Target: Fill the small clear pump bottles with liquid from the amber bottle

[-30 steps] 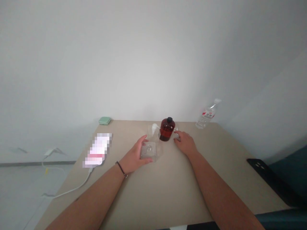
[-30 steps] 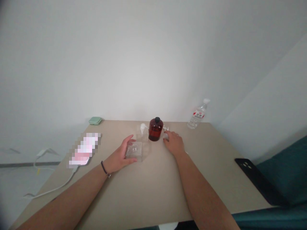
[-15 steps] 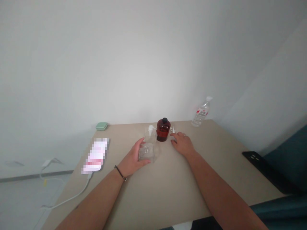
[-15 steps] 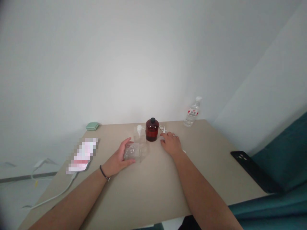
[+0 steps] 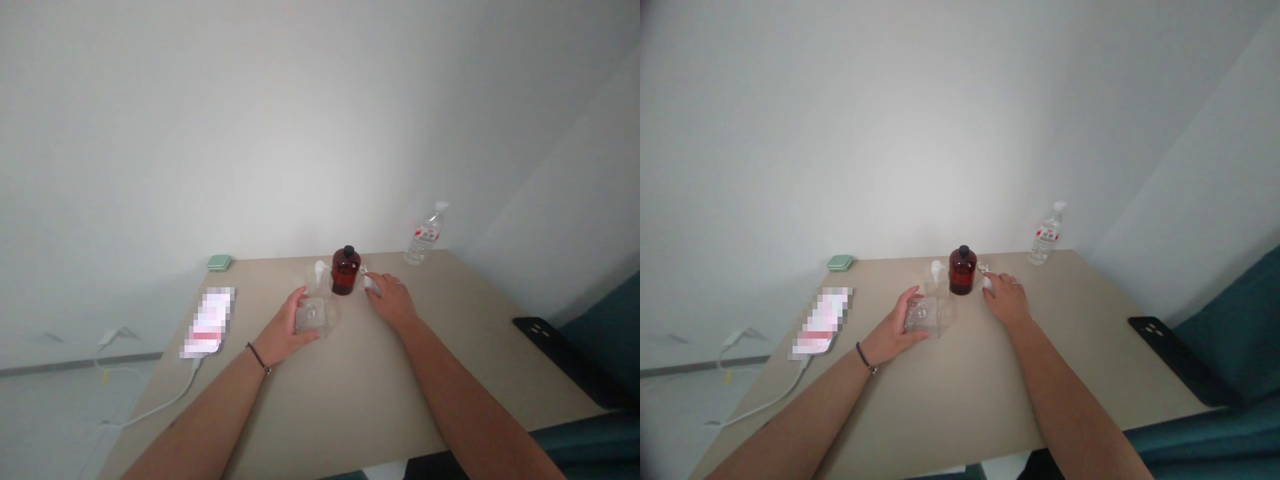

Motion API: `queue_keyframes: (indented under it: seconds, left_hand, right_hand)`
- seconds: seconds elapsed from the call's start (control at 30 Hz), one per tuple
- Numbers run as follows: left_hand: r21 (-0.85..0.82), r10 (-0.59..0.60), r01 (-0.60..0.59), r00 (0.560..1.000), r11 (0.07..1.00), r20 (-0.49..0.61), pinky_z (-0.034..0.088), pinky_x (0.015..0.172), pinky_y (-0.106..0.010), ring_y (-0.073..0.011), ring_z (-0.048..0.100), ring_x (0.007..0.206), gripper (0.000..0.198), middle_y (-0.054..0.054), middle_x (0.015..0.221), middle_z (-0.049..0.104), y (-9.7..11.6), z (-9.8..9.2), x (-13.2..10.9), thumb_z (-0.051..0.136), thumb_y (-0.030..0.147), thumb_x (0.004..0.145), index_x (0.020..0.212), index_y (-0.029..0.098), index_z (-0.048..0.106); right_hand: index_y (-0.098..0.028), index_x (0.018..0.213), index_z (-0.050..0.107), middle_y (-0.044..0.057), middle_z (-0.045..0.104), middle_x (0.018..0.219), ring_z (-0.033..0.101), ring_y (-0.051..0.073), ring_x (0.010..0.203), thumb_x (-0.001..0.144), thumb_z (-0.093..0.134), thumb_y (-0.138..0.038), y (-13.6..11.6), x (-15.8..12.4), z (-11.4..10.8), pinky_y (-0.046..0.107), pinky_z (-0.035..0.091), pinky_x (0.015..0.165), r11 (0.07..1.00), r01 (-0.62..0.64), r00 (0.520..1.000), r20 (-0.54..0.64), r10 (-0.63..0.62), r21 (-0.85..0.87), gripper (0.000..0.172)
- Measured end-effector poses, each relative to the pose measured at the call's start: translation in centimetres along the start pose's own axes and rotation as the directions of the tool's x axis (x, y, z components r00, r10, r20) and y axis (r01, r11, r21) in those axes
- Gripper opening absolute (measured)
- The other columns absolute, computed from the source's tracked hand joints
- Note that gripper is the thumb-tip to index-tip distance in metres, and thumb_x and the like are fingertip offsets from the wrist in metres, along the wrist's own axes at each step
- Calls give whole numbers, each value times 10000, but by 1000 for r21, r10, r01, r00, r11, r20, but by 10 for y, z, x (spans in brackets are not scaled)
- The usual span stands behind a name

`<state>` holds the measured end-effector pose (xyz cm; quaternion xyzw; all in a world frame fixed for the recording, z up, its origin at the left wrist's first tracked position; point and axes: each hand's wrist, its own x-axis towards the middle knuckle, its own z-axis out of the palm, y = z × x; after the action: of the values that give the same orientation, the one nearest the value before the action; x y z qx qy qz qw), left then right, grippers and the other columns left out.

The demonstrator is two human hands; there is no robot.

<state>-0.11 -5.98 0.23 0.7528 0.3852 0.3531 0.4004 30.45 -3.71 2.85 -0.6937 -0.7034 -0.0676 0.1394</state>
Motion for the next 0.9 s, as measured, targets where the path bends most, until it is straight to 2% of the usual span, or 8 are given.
queue_keyframes:
  seconds: [0.13,0.2,0.3,0.37,0.47,0.6,0.73,0.9]
  left_hand:
    - [0,12,-12,1000,1000,-2,373,1132,-572,-334,499,1292,989,-174,1431,463,0,0,1,803,383,760,1530,235,199]
    - [-16,13,-13,1000,1000,-9,368,1132,-579,-339,496,1293,1002,-174,1430,463,-2,0,1,808,382,754,1532,245,192]
    - [-48,13,-13,1000,999,-9,375,1121,-582,-337,519,1268,1047,-169,1425,467,-4,1,2,821,391,739,1537,274,154]
    - [-75,20,-21,1000,997,-9,398,1100,-570,-332,547,1237,1101,-172,1417,471,-6,2,3,840,409,716,1540,288,121]
    - [-110,24,-27,999,994,-31,437,1057,-554,-326,595,1165,1202,-179,1387,492,-8,3,5,878,425,657,1546,280,82]
    - [-134,12,-17,999,991,-38,441,1058,-552,-334,588,1177,1239,-194,1369,495,-4,1,5,893,410,628,1543,235,76]
    - [-199,37,-42,999,979,-25,433,1091,-547,-351,545,1250,1191,-199,1397,488,2,-1,5,885,366,643,1520,229,91]
    - [-325,106,-115,993,938,-47,417,1103,-555,-399,428,1384,1260,-209,1473,432,1,-6,6,922,342,559,1506,254,97]
  right_hand:
    - [-186,1283,648,135,697,1096,634,290,1042,966,464,-343,3,1,-5,435,455,940,997,5,985,-173,10,83,399]
    - [-170,1184,686,138,707,1054,641,296,1011,957,467,-328,1,-1,-11,462,461,929,990,37,958,-288,4,136,353]
    - [-180,1056,692,121,709,956,647,279,932,939,487,-313,-17,-9,-26,454,479,881,954,171,885,-464,-40,245,271]
    - [-193,1064,667,109,709,954,648,259,905,922,520,-308,-39,-16,-39,426,490,854,899,299,865,-489,-114,319,234]
    - [-213,1211,610,98,719,1061,660,252,965,880,596,-286,-78,-23,-62,430,479,906,818,420,899,-303,-316,393,339]
    - [-260,1363,535,112,677,1284,613,308,1169,837,661,-282,-120,-17,-84,484,396,1022,814,482,850,53,-524,323,542]
    - [-286,1448,456,123,643,1360,587,349,1234,773,741,-347,-139,-5,-85,476,369,1028,821,514,777,272,-568,247,735]
    - [-237,1507,343,143,680,1304,630,350,1193,734,766,-378,-149,2,-81,470,377,1004,824,506,732,380,-566,254,893]
